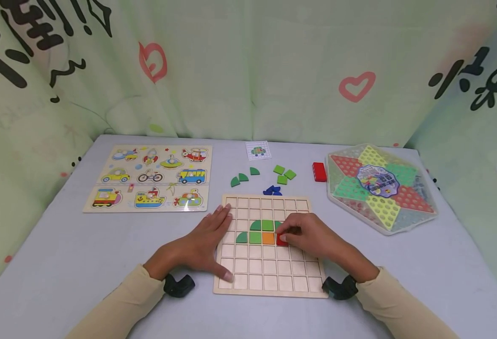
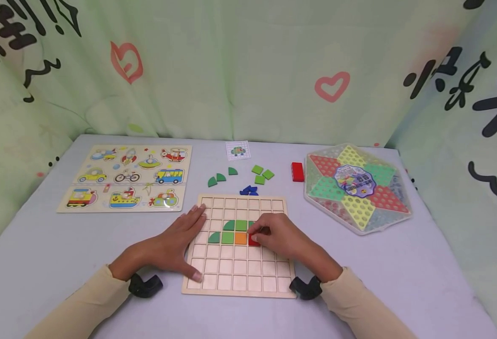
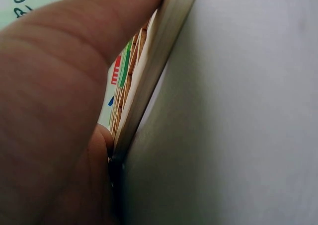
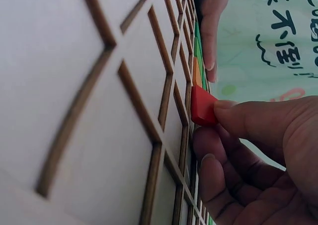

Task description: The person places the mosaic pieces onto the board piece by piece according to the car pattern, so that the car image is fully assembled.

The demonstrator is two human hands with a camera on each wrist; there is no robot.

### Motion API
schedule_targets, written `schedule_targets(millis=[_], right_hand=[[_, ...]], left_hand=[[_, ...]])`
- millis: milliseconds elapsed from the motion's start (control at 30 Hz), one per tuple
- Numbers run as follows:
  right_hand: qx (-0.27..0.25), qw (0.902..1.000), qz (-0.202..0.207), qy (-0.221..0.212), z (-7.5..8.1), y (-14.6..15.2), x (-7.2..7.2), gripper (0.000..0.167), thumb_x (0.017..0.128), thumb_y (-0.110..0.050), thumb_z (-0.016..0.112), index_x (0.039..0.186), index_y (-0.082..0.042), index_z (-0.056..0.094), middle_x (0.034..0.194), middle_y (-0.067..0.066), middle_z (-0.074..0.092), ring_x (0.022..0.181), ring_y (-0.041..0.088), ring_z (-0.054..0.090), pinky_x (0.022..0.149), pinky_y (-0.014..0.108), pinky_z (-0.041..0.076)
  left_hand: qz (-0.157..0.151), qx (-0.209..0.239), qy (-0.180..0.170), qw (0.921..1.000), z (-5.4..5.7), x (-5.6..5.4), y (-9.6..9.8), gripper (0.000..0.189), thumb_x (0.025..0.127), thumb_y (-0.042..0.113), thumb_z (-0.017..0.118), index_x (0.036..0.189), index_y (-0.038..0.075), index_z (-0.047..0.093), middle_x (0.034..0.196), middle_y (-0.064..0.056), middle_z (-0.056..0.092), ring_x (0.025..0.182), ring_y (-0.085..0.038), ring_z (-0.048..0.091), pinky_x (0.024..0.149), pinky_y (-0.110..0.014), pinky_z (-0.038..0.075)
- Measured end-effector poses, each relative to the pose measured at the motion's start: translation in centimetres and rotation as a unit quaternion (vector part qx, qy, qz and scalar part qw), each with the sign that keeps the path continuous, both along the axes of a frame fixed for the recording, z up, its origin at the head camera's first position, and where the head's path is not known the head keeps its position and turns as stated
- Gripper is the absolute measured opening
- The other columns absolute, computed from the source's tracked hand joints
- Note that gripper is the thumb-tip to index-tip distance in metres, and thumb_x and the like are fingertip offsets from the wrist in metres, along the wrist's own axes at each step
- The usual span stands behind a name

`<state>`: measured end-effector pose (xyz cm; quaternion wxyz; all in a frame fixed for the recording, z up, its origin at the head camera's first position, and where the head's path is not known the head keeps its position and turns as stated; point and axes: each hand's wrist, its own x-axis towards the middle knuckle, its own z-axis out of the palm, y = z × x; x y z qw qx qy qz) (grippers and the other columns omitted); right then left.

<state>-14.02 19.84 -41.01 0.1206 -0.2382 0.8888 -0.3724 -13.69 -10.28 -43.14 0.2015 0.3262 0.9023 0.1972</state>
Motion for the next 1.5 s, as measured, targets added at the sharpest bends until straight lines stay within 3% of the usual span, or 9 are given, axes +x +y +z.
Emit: schedule_targets(millis=[500,867,1167,1500], right_hand=[[0.025,0.9993,-0.017,0.023,-0.3,-0.5,0.2,0.018,0.085,0.002,0.071,0.098,-0.009,0.075,0.088,-0.006,0.064,0.076,0.011,0.055,0.066,0.024,0.05],[0.011,0.9994,-0.011,0.031,0.1,-0.7,0.4,0.018,0.086,0.003,0.07,0.099,-0.009,0.074,0.092,-0.005,0.065,0.081,0.01,0.058,0.072,0.026,0.052],[0.023,0.9969,-0.059,0.046,1.0,0.0,-0.8,0.016,0.087,-0.003,0.071,0.102,-0.009,0.073,0.091,-0.004,0.063,0.08,0.015,0.056,0.071,0.028,0.051],[0.006,0.9917,-0.123,0.036,0.7,0.8,-2.7,0.018,0.09,-0.004,0.068,0.107,-0.005,0.072,0.104,0.007,0.065,0.092,0.022,0.061,0.083,0.039,0.054]], left_hand=[[0.001,0.003,0.0,1.0,-0.3,-0.1,0.0,0.134,0.063,0.073,0.074,0.156,0.003,0.007,0.162,-0.007,-0.012,0.146,-0.022,-0.017,0.117,-0.044,-0.001],[-0.003,0.009,0.001,1.0,-0.1,-0.1,-0.1,0.134,0.063,0.072,0.075,0.155,0.001,0.007,0.162,-0.008,-0.012,0.146,-0.023,-0.016,0.117,-0.044,-0.001],[0.007,0.004,-0.003,1.0,-0.2,0.0,-0.1,0.135,0.063,0.073,0.075,0.156,0.003,0.006,0.162,-0.006,-0.012,0.146,-0.022,-0.016,0.117,-0.044,0.0],[0.003,0.008,-0.002,1.0,-0.2,0.0,-0.1,0.135,0.063,0.072,0.075,0.155,0.002,0.006,0.162,-0.007,-0.012,0.146,-0.023,-0.015,0.117,-0.045,0.0]])
